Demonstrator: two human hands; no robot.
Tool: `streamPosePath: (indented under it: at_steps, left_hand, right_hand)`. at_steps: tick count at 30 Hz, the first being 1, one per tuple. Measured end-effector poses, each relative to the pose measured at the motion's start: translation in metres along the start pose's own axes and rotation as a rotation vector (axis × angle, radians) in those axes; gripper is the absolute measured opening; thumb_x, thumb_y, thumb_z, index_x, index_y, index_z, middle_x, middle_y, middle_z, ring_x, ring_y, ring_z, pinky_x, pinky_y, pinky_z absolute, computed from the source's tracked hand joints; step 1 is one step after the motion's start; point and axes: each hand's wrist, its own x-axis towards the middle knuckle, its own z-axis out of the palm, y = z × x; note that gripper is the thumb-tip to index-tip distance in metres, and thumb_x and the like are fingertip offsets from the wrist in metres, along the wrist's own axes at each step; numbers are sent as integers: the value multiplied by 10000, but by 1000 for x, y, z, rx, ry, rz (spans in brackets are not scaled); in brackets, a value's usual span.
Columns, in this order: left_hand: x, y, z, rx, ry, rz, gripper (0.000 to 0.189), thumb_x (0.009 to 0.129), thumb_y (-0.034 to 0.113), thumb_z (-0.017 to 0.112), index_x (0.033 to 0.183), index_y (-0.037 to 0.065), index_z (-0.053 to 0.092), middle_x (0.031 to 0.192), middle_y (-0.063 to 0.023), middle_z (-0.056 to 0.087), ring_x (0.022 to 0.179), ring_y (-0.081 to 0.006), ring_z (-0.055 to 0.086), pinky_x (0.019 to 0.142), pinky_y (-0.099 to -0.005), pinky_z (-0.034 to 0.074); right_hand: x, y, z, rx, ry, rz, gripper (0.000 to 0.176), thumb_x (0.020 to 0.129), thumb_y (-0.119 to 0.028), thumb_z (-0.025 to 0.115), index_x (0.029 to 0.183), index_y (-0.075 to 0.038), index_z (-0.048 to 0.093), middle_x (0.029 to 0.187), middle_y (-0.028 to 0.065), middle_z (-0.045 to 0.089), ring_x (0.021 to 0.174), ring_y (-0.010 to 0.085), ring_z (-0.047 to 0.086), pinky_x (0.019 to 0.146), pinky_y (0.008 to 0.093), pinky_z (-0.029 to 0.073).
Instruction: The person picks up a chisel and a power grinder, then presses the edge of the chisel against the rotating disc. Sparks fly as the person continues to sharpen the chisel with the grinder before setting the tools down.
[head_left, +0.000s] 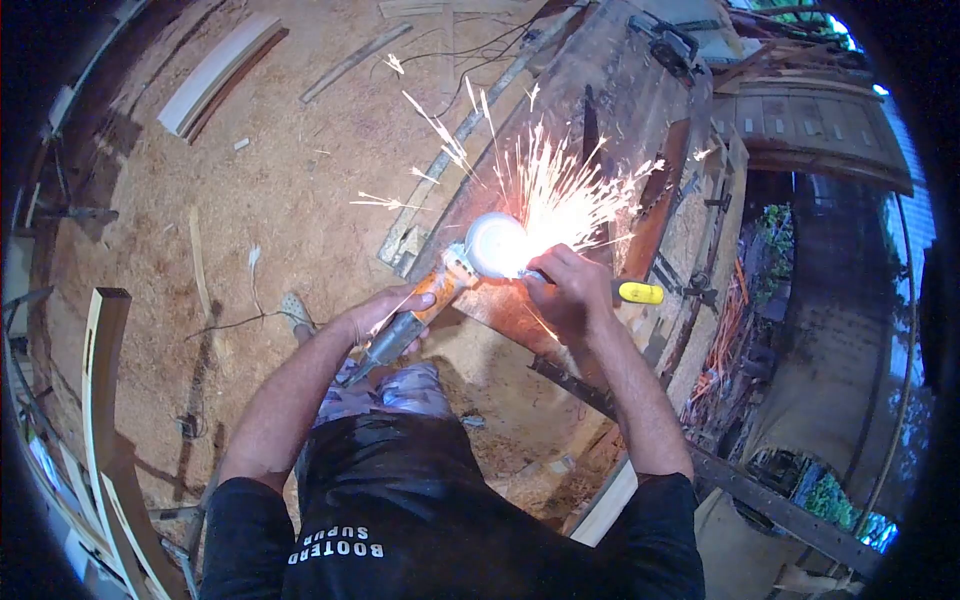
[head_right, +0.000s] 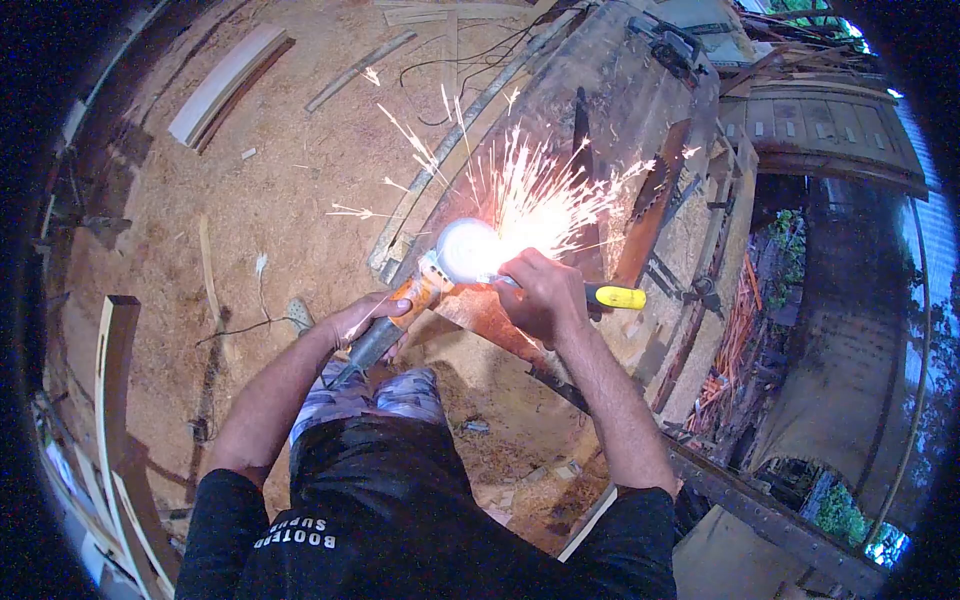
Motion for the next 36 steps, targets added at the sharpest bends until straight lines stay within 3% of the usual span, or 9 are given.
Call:
streamPosePath:
  at_steps: [13, 36]
  left_hand:
    - [2, -4, -1, -32, 6, 2, 591, 943, 542, 665, 1196, 28, 523, 848, -109, 656, 617, -206, 688, 544, -343, 586]
    - [2, -3, -2, -26, 8, -5, 566, 948, 531, 663, 1169, 26, 535, 846, -104, 652, 628, -208, 692, 566, -344, 593]
  right_hand:
    - [5, -3, -4, -19, 13, 5, 116, 826, -179, 770, 901, -145, 688, 875, 53, 669, 765, 284, 714, 638, 414, 581]
    - [2, 4, 3, -3, 23, -14, 123, 818, -162, 777, 897, -143, 685, 867, 47, 678, 753, 281, 713, 620, 412, 579]
